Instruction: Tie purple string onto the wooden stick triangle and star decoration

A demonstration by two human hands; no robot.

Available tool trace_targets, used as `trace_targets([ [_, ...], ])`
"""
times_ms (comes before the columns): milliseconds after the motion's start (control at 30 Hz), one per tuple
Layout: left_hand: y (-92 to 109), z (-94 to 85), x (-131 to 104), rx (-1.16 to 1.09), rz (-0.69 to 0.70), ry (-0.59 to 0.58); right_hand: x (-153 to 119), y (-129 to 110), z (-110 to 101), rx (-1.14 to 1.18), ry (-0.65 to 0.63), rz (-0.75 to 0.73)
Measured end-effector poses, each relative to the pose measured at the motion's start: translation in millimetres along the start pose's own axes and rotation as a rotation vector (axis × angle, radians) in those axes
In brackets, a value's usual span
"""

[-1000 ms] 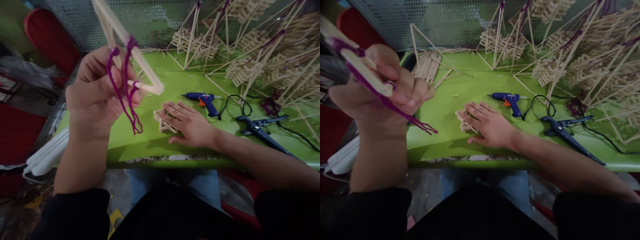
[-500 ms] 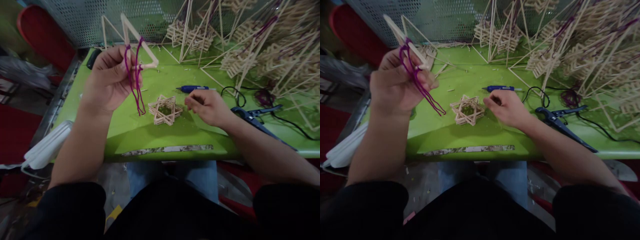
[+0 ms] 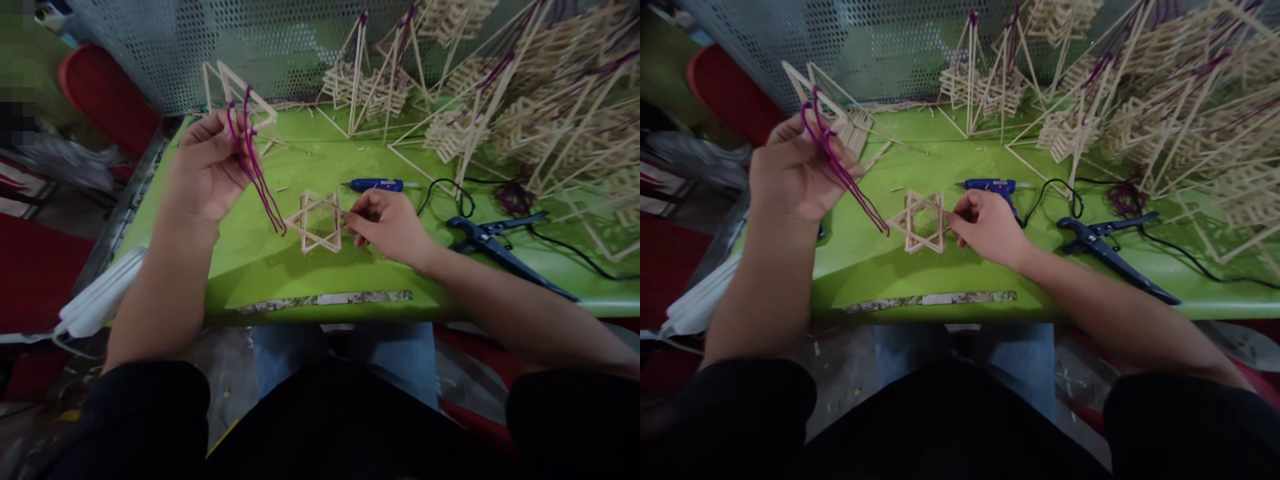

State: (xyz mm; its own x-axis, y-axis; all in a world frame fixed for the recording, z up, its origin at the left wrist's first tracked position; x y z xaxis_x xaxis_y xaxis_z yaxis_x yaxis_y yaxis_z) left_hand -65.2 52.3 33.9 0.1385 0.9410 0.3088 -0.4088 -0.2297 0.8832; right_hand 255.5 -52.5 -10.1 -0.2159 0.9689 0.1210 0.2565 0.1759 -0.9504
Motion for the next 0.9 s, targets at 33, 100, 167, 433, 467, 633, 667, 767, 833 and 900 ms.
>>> trace_targets([
  [33, 2, -3.2, 2, -0.009, 0.027, 0.025, -2, -4, -2, -0.011, 0.064, -0.056],
  [100, 7, -8.7, 4, -0.027, 0.069, 0.047, -6, -12, -6, -0.035, 0.205, -0.166],
  [167, 12, -13.5, 3, -0.038, 0.069, 0.03, -8, -17, -10, -0.032, 0.304, -0.255],
  [433, -6, -13.7, 10, -0.022, 0.073, 0.097, 0, -15, -30, -0.08, 0.484, -0.399],
  [467, -5, -7.4, 7, -0.006, 0.059, 0.117, 1, -14, -32, -0.078, 0.492, -0.41],
  [633, 20, 31.7, -18, 0.111, -0.125, 0.155, 7, -13, -36, 0.002, 0.517, -0.483],
  [667, 24, 36.8, -22, 0.129, -0.145, 0.154, 8, -13, -36, 0.024, 0.519, -0.488],
  [767, 28, 42.7, -27, 0.173, -0.142, 0.121, 9, -15, -36, 0.062, 0.52, -0.489],
  [833, 26, 41.5, -28, 0.177, -0.12, 0.078, 8, -16, -35, 0.071, 0.518, -0.486],
  [900, 24, 39.5, -28, 0.153, -0.107, 0.035, 8, -16, -35, 0.077, 0.523, -0.483],
])
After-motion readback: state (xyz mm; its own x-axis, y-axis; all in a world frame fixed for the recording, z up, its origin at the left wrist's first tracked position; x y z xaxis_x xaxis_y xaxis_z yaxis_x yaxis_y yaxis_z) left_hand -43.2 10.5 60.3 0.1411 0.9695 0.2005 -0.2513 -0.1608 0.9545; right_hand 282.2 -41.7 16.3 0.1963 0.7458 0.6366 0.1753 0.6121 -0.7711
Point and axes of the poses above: each hand's wrist, its own x-axis towards the middle knuckle, its own z-axis out of the palm, y = z × x, the point moved 1 cm from there along x, towards the middle knuckle, and after that the axes turned 2 degrees about -z, right-handed, at the moved point
